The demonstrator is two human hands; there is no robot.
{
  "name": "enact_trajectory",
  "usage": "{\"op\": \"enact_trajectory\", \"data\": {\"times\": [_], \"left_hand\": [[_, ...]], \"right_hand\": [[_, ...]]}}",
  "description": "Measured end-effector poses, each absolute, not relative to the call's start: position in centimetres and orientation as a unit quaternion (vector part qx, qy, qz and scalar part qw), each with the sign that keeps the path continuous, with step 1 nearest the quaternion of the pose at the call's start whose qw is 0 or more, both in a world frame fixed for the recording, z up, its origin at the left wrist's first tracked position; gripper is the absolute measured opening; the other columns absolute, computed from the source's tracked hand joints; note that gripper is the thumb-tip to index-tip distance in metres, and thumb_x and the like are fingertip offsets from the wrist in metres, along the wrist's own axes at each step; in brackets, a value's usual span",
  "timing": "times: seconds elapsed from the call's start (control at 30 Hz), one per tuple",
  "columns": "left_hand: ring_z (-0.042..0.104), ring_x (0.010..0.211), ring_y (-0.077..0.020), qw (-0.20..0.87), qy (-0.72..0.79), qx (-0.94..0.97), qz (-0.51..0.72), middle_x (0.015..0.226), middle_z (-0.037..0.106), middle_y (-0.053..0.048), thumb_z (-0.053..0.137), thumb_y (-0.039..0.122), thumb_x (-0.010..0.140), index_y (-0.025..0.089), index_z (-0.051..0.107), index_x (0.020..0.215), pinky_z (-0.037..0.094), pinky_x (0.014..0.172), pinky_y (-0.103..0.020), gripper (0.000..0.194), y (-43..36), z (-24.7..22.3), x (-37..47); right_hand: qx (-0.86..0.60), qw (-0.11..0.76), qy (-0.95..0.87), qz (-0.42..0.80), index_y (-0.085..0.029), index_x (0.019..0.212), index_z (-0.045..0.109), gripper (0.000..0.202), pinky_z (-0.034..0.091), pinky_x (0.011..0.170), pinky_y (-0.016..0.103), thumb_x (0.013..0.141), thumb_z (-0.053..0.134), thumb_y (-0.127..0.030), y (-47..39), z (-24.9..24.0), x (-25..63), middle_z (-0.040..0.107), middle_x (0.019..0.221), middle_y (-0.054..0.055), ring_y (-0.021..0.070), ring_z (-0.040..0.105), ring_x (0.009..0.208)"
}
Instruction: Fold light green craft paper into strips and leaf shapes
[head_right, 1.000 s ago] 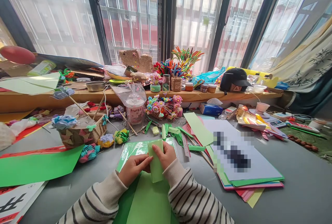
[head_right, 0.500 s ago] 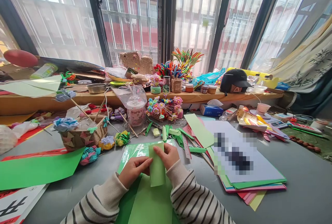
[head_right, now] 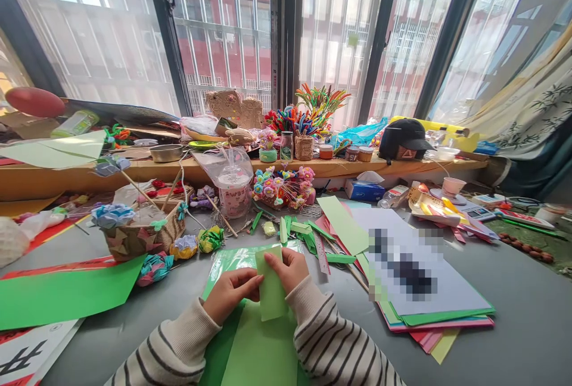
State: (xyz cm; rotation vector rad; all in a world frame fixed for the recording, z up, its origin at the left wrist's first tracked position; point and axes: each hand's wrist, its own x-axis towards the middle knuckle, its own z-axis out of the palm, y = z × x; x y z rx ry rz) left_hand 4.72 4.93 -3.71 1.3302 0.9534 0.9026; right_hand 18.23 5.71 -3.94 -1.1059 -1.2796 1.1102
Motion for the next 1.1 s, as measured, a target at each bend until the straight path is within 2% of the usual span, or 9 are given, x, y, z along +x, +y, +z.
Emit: {"op": "enact_trajectory", "data": {"times": [0.33,0.7,0.93,1.1], "left_hand": [[0.053,0.048,-0.0118,0.603,0.402,0.564,0.396,0.05,0.056,0.0,0.06,0.031,0.056,0.011,0.058,0.06,0.044,0.049,-0.023,0.02,4.95,-4.09,4.74],[0.052,0.048,-0.0109,0.599,0.418,0.561,0.39,0.05,0.055,0.0,0.06,0.03,0.056,0.01,0.057,0.059,0.044,0.05,-0.024,0.02,4.89,-3.88,4.81],[0.052,0.046,-0.0102,0.604,0.425,0.549,0.391,0.048,0.054,0.001,0.06,0.032,0.056,0.01,0.055,0.059,0.044,0.05,-0.023,0.022,5.08,-4.04,4.79],[0.053,0.046,-0.0106,0.596,0.43,0.55,0.396,0.048,0.054,0.002,0.06,0.033,0.056,0.012,0.054,0.056,0.045,0.049,-0.023,0.022,5.3,-4.24,4.56]], "right_hand": [[-0.47,0.524,-0.538,0.463,-0.012,0.055,0.054,0.033,0.03,0.04,0.02,0.054,0.056,-0.045,5.68,-3.72,18.11,0.046,0.045,-0.002,0.0083,0.039,0.042],[-0.467,0.521,-0.545,0.461,-0.011,0.059,0.054,0.029,0.029,0.041,0.019,0.058,0.055,-0.04,5.8,-4.07,18.26,0.046,0.047,-0.002,0.0075,0.037,0.043],[-0.467,0.529,-0.541,0.457,-0.011,0.062,0.057,0.03,0.032,0.042,0.02,0.059,0.054,-0.041,5.67,-4.05,18.04,0.051,0.05,0.0,0.0088,0.042,0.045],[-0.46,0.53,-0.521,0.486,-0.012,0.06,0.058,0.029,0.037,0.046,0.022,0.054,0.058,-0.041,6.1,-3.74,18.74,0.053,0.052,0.0,0.0103,0.047,0.049]]}}
